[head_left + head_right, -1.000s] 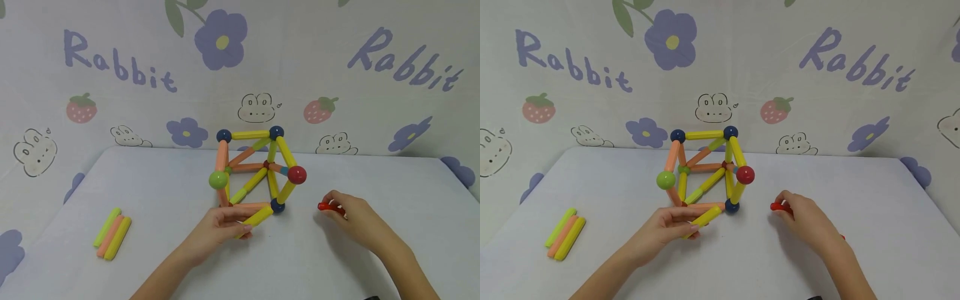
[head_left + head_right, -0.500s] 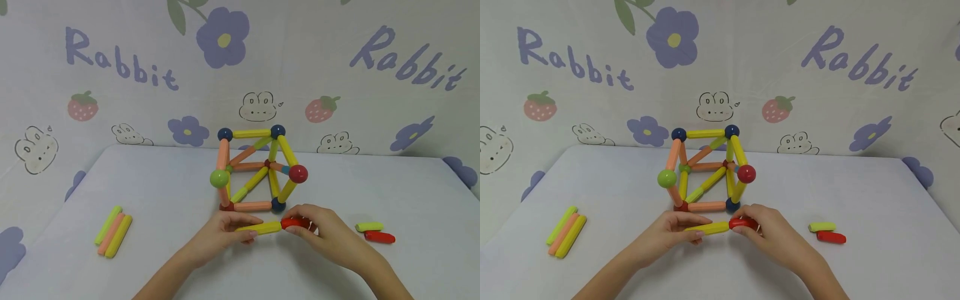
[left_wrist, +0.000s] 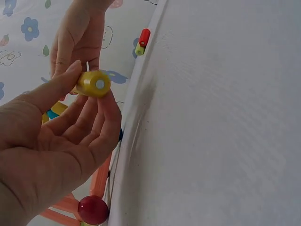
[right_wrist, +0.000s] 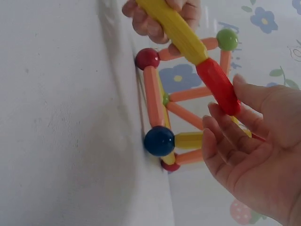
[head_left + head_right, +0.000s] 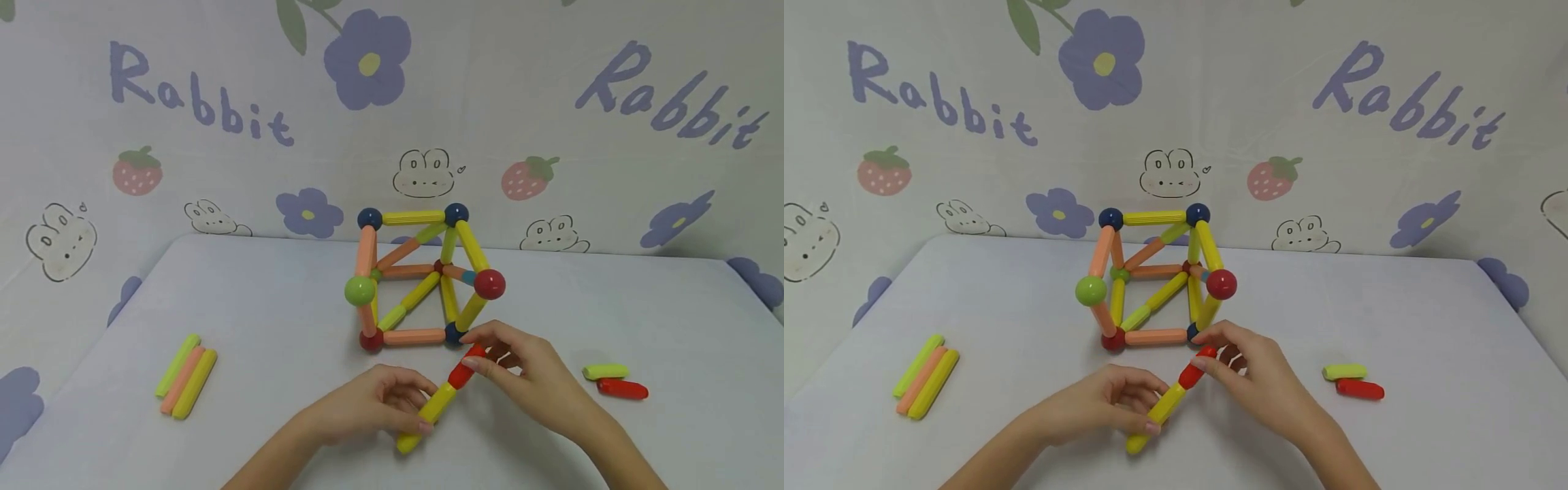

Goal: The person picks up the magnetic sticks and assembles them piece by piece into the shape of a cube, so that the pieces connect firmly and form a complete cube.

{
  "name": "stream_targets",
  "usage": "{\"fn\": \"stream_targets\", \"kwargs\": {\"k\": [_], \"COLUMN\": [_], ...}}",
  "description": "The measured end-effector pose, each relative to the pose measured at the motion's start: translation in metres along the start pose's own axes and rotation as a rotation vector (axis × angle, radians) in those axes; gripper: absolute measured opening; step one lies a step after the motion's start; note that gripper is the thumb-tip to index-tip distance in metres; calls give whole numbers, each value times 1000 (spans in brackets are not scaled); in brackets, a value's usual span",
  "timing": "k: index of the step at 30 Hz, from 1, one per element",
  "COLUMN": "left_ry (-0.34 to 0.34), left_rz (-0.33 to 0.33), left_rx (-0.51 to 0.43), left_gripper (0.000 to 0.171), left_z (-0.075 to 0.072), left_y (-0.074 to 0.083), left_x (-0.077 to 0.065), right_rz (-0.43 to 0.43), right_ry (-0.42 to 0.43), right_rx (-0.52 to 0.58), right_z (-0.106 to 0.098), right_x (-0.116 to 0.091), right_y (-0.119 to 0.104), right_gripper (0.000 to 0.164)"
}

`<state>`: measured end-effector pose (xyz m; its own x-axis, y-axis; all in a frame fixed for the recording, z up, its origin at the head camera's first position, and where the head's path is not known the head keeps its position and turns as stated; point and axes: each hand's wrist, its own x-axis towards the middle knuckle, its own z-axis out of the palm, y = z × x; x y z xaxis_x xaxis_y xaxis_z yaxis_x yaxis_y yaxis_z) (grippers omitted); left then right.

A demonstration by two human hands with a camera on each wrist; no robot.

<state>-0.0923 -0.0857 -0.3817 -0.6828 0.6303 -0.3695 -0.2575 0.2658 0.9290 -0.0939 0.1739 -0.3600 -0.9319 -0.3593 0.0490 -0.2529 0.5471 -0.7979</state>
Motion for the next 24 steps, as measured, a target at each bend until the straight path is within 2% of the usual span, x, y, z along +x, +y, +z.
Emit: {"fn": "stream_targets", "kwargs": {"k": [2, 7, 11, 14, 18, 24], "left_ry": [-61, -227, -298, -320, -320, -272], "left_rz": [-36, -63, -110, -130, -130, -162], "left_rx": [-14, -12, 9, 57, 158, 291], "left_gripper": [31, 30, 32, 34, 35, 36], "left_z": [0, -12, -27, -38, -53, -73], "left_y": [0, -3, -2, -1, 3, 10], "left_x": [-1, -4, -10, -14, -22, -38], "right_rz": [13, 64, 104, 113, 65, -42], "right_ry": [42, 101, 163, 230, 326, 438], "right_rx": [-15, -40, -70, -121, -190, -239], "right_z": [1, 3, 3, 1, -2, -5], "right_x": [0, 2, 3, 4, 2, 0], "right_y": [2, 6, 7, 6, 4, -3], "right_gripper": [26, 22, 20, 17, 18, 35]}}
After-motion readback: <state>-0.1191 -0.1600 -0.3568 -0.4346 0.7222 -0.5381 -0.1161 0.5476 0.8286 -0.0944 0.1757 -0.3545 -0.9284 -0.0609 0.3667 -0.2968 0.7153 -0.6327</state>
